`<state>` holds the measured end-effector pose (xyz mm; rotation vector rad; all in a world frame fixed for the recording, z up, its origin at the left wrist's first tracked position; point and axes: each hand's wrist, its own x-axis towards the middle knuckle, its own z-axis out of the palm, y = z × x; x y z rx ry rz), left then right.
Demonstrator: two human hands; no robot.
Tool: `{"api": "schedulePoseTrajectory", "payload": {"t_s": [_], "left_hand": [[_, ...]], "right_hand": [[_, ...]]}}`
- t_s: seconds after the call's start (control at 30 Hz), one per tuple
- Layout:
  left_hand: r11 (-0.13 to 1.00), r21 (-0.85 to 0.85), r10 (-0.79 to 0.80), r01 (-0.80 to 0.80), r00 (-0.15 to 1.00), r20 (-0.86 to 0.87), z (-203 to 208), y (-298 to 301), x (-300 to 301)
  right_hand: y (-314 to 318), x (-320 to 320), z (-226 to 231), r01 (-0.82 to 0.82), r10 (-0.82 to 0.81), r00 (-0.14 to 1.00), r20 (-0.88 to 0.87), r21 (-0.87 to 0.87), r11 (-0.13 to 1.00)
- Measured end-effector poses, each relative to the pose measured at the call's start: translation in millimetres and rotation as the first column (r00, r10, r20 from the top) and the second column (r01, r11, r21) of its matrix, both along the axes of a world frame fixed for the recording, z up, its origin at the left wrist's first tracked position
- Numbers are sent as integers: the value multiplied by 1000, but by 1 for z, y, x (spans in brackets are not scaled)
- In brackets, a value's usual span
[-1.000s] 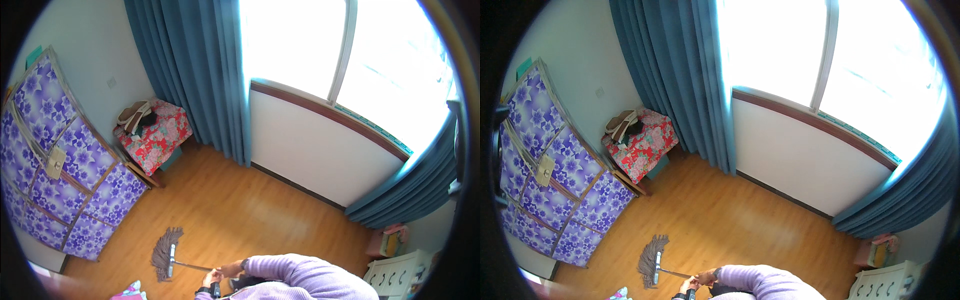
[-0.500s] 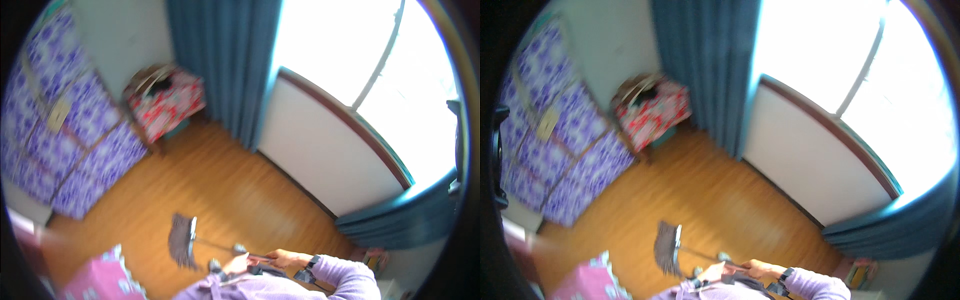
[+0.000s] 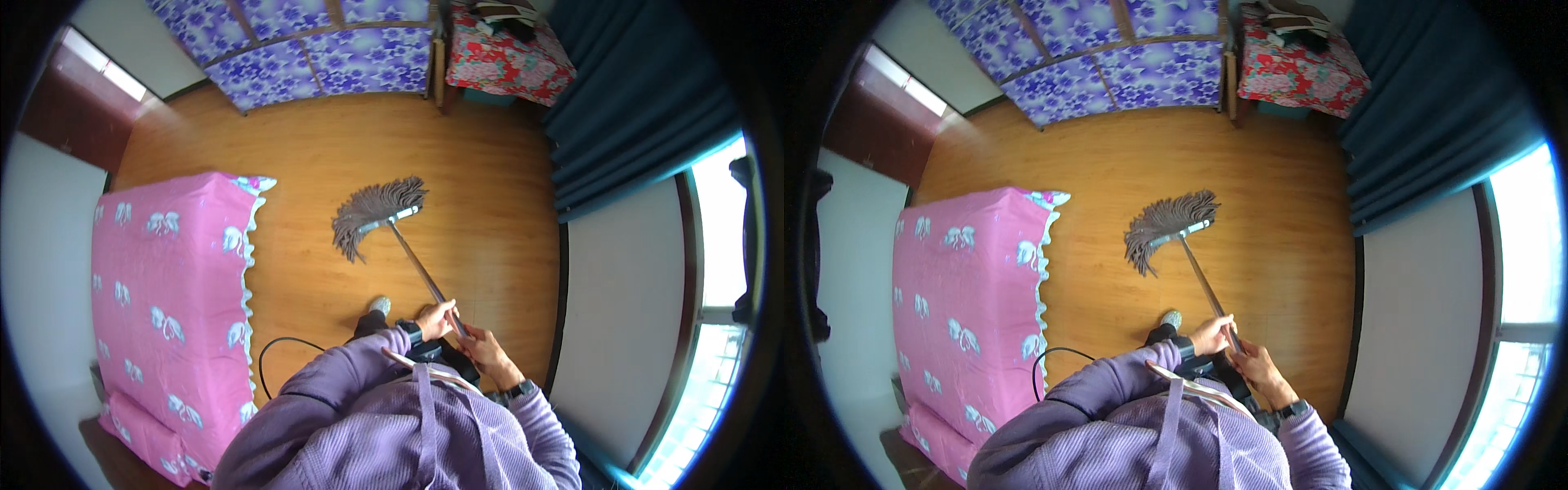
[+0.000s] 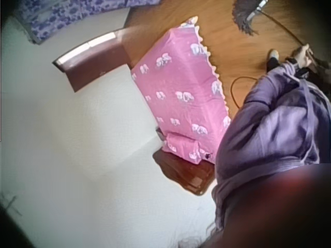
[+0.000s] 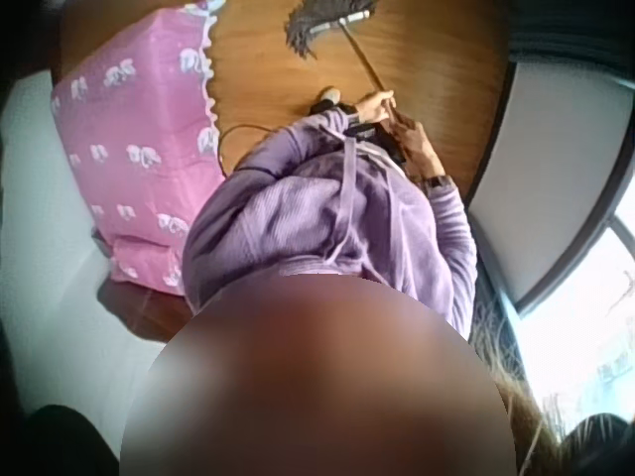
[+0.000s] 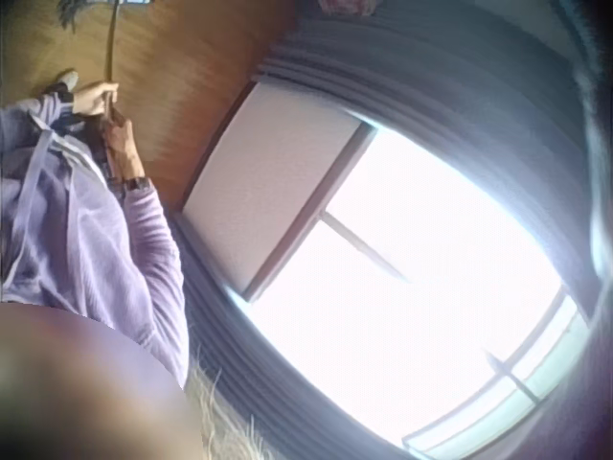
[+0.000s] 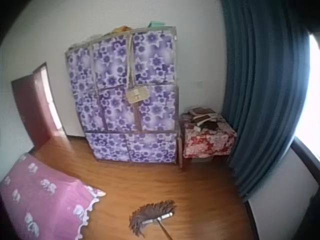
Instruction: The person mops the wooden floor in a bedroom using a mop, moving around furniture and along walls. The person then continues mopping into an adjacent hallway with tiled flooring.
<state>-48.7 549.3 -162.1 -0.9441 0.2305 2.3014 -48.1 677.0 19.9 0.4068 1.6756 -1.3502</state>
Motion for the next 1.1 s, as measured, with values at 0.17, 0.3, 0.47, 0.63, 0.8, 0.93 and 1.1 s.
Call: {"api": "schedulePoseTrajectory", "payload": {"t_s": [0.17,0.3,0.47,0.63,0.8,0.93,1.1], "left_hand": [[974,-135,168,-183,979,-119,-24,-73,-23],[946,-89,290,-313,935,-203,-43,-152,-29],[846,-176,485,-504,863,-141,-48,-226,2],[806,-177,547,-565,825,-143,-41,-241,42],[812,-4,584,-584,811,18,-50,-225,70],[889,164,372,-427,884,284,-57,-205,81],[918,279,295,-281,956,-6,-54,-178,80]], "right_hand": [[-83,-36,-24,-68,86,993,83,-196,978],[-163,-52,-45,-326,326,945,-7,-39,945],[-234,-42,-65,-468,469,883,-7,-64,881],[-250,-39,-83,-771,764,609,-216,67,633],[-231,-43,-101,-910,920,350,-178,168,379],[-210,-38,-107,-934,939,315,-138,132,333],[-164,-51,-102,-814,812,579,-72,16,581]]}}
